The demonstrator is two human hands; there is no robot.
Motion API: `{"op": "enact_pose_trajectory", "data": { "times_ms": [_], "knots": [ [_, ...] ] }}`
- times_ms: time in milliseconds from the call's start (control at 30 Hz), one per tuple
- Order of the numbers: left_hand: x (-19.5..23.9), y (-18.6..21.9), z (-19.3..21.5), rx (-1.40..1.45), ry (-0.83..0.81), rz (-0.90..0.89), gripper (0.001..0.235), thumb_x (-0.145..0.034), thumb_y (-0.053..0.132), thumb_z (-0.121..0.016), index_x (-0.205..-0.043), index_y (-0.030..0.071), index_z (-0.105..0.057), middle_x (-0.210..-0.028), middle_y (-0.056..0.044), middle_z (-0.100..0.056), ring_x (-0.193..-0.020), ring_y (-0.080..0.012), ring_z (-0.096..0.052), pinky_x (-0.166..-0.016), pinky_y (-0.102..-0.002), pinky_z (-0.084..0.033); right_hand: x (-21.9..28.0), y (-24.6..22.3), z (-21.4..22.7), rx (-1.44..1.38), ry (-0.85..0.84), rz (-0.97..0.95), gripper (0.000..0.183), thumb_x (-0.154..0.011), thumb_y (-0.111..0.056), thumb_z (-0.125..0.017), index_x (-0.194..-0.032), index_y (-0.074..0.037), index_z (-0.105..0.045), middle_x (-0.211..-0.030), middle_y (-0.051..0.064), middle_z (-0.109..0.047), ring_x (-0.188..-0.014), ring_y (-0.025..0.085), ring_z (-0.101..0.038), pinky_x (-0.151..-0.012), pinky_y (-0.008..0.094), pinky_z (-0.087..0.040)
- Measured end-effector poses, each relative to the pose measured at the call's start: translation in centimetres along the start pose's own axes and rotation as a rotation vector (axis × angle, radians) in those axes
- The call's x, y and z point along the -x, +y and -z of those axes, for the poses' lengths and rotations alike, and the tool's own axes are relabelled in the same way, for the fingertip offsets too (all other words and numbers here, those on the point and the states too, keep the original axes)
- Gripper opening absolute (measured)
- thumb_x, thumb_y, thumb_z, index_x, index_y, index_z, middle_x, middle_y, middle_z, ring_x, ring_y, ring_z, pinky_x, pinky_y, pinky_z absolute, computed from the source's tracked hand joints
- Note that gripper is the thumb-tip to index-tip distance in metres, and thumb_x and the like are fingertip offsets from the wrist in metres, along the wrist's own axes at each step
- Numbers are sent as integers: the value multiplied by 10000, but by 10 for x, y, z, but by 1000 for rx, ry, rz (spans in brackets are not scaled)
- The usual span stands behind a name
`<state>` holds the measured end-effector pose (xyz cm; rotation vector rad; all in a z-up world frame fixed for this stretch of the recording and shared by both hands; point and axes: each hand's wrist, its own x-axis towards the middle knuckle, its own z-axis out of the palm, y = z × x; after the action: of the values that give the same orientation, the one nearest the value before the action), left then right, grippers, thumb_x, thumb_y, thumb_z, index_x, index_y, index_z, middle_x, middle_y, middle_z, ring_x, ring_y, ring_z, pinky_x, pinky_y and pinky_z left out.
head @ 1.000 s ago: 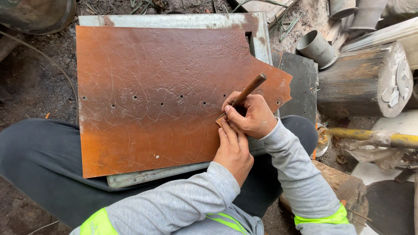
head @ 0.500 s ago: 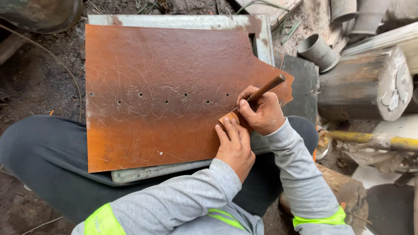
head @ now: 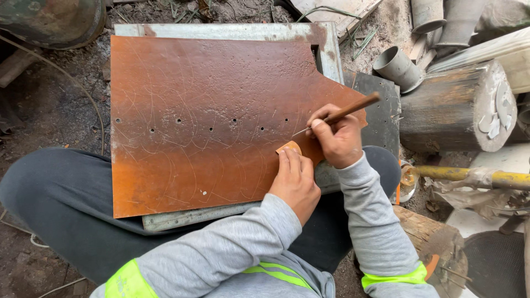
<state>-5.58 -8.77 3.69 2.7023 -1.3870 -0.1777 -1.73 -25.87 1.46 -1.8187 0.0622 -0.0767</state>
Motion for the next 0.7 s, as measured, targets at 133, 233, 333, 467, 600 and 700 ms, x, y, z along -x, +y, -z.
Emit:
{"op": "enact_pose_trajectory", "data": {
  "times_ms": [133,233,333,467,600,700],
  "knots": [
    [2,-10,-6,-16,35,-23,412,-907,211,-544,-1125,-79,-740,-1215,-351,-605,-1217,-559,-521,-1076,-629,-368,14,-14,11,-29,111,11,97,-1014,-39,-572,-992,13,-650,-896,74,-692,-809,124,-678,-763,278,-570],
    [-4,11,-12,-176,43,80,504,-894,257,-537,-1202,-112,-687,-1222,-359,-611,-1201,-546,-530,-1054,-627,-367,20,-34,12,17,42,-63,85,-986,-62,-596,-988,10,-642,-904,80,-694,-842,141,-710,-785,289,-587],
    [-21,36,-19,-369,-117,161,498,-847,164,-583,-1260,-110,-626,-1290,-341,-593,-1228,-524,-535,-1036,-655,-377,9,-49,2,11,-149,-152,127,-934,-97,-655,-999,5,-615,-883,69,-686,-848,150,-731,-761,300,-599],
    [-35,56,-34,-498,-328,76,521,-721,-96,-704,-1233,-70,-615,-1236,-275,-601,-1219,-483,-570,-964,-723,-445,-10,-59,-13,319,-444,-118,151,-953,-140,-659,-965,6,-696,-813,97,-726,-765,169,-702,-697,319,-575],
    [-37,68,-62,-191,-436,28,252,-862,-70,-683,-1105,-23,-730,-973,-65,-680,-913,-249,-677,-917,-645,-516,-18,-60,-22,471,-590,-91,169,-902,-184,-694,-946,-21,-707,-770,104,-746,-709,192,-757,-663,325,-584],
    [-40,79,-93,48,-393,112,149,-963,80,-644,-1025,30,-769,-911,-95,-726,-805,-283,-712,-646,-435,-573,-19,-58,-25,468,-653,-35,173,-876,-187,-700,-934,-24,-697,-789,116,-733,-712,241,-744,-652,353,-571]
  ]
}}
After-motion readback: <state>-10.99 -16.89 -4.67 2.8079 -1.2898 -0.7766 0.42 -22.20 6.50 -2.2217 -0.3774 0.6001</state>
